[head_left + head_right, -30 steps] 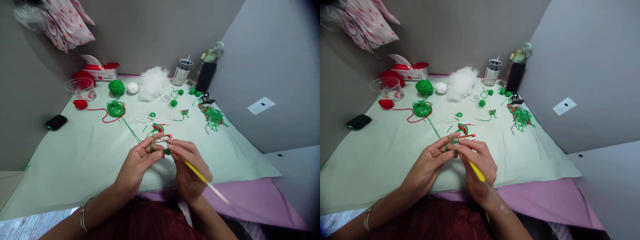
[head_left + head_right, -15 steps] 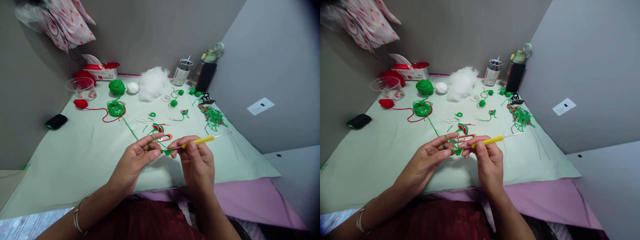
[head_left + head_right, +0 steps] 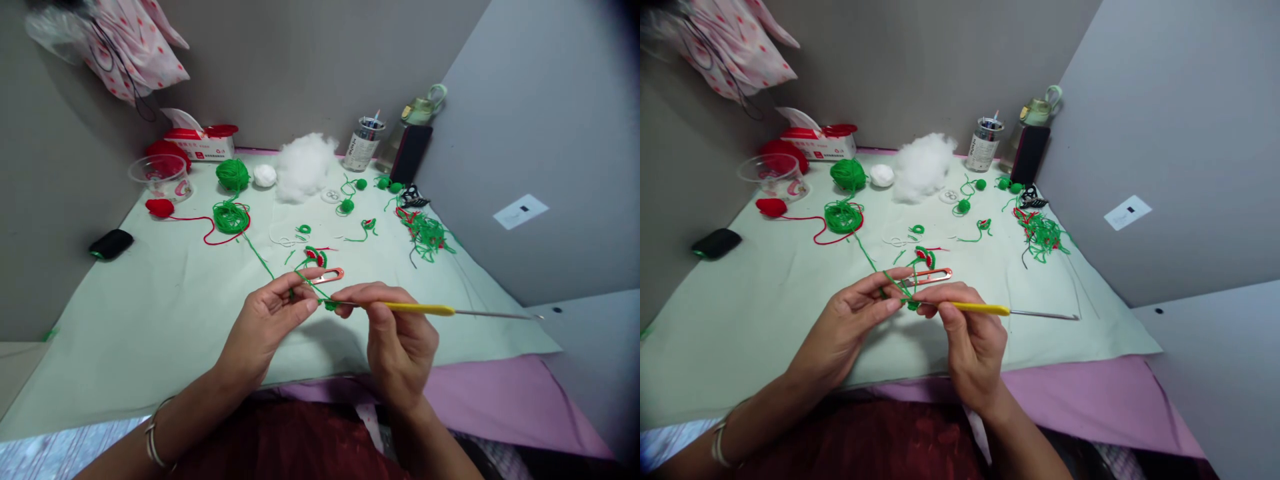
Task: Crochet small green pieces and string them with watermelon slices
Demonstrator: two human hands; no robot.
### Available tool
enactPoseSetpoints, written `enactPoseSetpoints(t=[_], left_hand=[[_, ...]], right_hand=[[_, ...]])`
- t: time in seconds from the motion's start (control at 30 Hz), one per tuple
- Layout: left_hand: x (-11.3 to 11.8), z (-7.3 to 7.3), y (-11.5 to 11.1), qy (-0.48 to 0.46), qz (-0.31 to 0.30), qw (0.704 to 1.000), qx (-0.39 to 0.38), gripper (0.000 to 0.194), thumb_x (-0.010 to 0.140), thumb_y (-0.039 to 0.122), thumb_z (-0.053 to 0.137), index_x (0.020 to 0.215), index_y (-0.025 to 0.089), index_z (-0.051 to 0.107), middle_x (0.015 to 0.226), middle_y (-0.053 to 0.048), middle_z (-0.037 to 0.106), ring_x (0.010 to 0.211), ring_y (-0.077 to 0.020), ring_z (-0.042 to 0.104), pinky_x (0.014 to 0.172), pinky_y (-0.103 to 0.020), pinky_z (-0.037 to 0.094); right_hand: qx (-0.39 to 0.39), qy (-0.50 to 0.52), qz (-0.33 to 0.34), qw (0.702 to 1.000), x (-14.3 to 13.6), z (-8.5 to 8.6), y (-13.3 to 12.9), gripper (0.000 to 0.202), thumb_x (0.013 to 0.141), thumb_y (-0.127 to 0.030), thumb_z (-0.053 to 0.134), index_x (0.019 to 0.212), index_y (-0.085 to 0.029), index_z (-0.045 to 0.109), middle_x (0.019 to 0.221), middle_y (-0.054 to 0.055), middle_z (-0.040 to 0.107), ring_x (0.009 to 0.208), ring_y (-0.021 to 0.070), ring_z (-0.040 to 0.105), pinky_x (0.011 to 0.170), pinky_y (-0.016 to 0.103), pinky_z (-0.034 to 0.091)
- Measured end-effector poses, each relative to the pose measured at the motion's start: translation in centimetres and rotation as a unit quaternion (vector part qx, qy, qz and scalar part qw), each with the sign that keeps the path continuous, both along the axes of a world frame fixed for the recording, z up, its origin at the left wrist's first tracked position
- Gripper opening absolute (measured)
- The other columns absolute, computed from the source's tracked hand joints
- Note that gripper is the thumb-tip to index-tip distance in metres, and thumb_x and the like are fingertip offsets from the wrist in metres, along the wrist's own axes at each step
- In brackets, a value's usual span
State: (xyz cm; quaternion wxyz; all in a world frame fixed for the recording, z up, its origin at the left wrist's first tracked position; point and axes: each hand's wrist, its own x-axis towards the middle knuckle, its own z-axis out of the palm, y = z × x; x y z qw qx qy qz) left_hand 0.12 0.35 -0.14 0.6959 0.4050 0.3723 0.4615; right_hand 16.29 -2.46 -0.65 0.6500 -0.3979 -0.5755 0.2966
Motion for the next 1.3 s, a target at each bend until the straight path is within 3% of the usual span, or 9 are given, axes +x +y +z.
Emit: enactPoseSetpoints(t=[0.23,0.47,0.63,0.83,0.87,0.93,1.07,1.13,1.3], left_hand=[[0.0,-0.1,-0.2,0.009,-0.006,1.0,0.003,0.033,0.084,0.029,0.078,0.117,0.027,0.078,0.083,-0.001,0.065,0.085,-0.0163,0.058,0.087,-0.029,0.044],[-0.1,-0.5,0.0,0.025,0.016,0.999,0.021,0.03,0.083,0.026,0.079,0.114,0.029,0.079,0.081,0.001,0.064,0.083,-0.0146,0.058,0.085,-0.026,0.045],[-0.1,-0.6,0.1,0.02,0.023,0.999,0.008,0.035,0.08,0.023,0.082,0.115,0.027,0.077,0.078,0.003,0.064,0.077,-0.0123,0.058,0.083,-0.025,0.046],[0.2,-0.1,-0.2,-0.054,0.0,0.997,-0.059,0.053,0.077,0.023,0.083,0.128,0.023,0.07,0.078,0.002,0.065,0.077,-0.0135,0.059,0.082,-0.027,0.047],[0.3,0.0,-0.2,-0.076,-0.013,0.994,-0.078,0.053,0.077,0.023,0.083,0.128,0.022,0.07,0.079,0.001,0.066,0.078,-0.014,0.06,0.083,-0.027,0.047],[0.2,0.0,-0.2,-0.118,-0.05,0.985,-0.115,0.051,0.079,0.025,0.082,0.128,0.02,0.07,0.083,-0.001,0.067,0.081,-0.0144,0.06,0.086,-0.028,0.046],[0.2,0.1,0.1,-0.126,-0.059,0.983,-0.12,0.045,0.082,0.023,0.078,0.127,0.02,0.071,0.088,-0.002,0.069,0.085,-0.0132,0.059,0.089,-0.025,0.044],[0.3,0.1,0.0,-0.104,-0.038,0.99,-0.092,0.045,0.081,0.022,0.079,0.126,0.022,0.072,0.09,-0.002,0.069,0.086,-0.0137,0.058,0.088,-0.025,0.043],[0.6,0.0,-0.5,-0.056,-0.059,0.996,-0.033,0.037,0.083,0.025,0.079,0.12,0.027,0.075,0.103,-0.003,0.07,0.096,-0.0167,0.058,0.095,-0.029,0.042]], right_hand=[[0.003,-0.008,0.018,1.0,0.1,0.0,0.0,0.023,0.103,-0.017,0.05,0.105,-0.023,0.072,0.094,0.004,0.074,0.077,0.0157,0.067,0.07,0.034,0.055],[0.066,-0.129,0.007,0.989,0.5,0.1,-0.3,0.023,0.101,-0.011,0.05,0.11,-0.022,0.069,0.098,0.006,0.075,0.088,0.0187,0.071,0.076,0.036,0.059],[0.166,-0.29,-0.023,0.942,0.8,-0.2,-0.6,0.021,0.099,-0.01,0.054,0.114,-0.016,0.067,0.107,0.012,0.075,0.097,0.0193,0.073,0.077,0.032,0.062],[0.222,-0.414,-0.079,0.879,0.7,-0.7,-0.5,0.034,0.09,-0.003,0.065,0.119,-0.018,0.07,0.112,0.01,0.075,0.106,0.0203,0.07,0.088,0.031,0.061],[0.219,-0.411,-0.087,0.881,0.6,-0.8,-0.4,0.035,0.089,-0.003,0.066,0.119,-0.019,0.071,0.114,0.01,0.074,0.107,0.0207,0.069,0.088,0.032,0.06],[0.188,-0.356,-0.08,0.912,0.6,-0.8,-0.3,0.033,0.091,-0.005,0.065,0.119,-0.022,0.071,0.114,0.009,0.072,0.107,0.0209,0.068,0.087,0.034,0.059],[0.092,-0.1,-0.02,0.991,0.5,-0.5,0.0,0.024,0.1,-0.015,0.053,0.11,-0.023,0.073,0.095,0.005,0.073,0.085,0.0188,0.067,0.071,0.034,0.056],[0.053,-0.023,0.005,0.998,0.3,-0.4,0.2,0.022,0.1,-0.017,0.054,0.103,-0.023,0.075,0.091,0.004,0.072,0.081,0.018,0.066,0.068,0.033,0.054],[0.016,-0.029,0.031,0.999,0.0,-0.1,0.7,0.021,0.099,-0.016,0.057,0.104,-0.025,0.076,0.1,0.004,0.075,0.096,0.0196,0.067,0.08,0.036,0.055]])
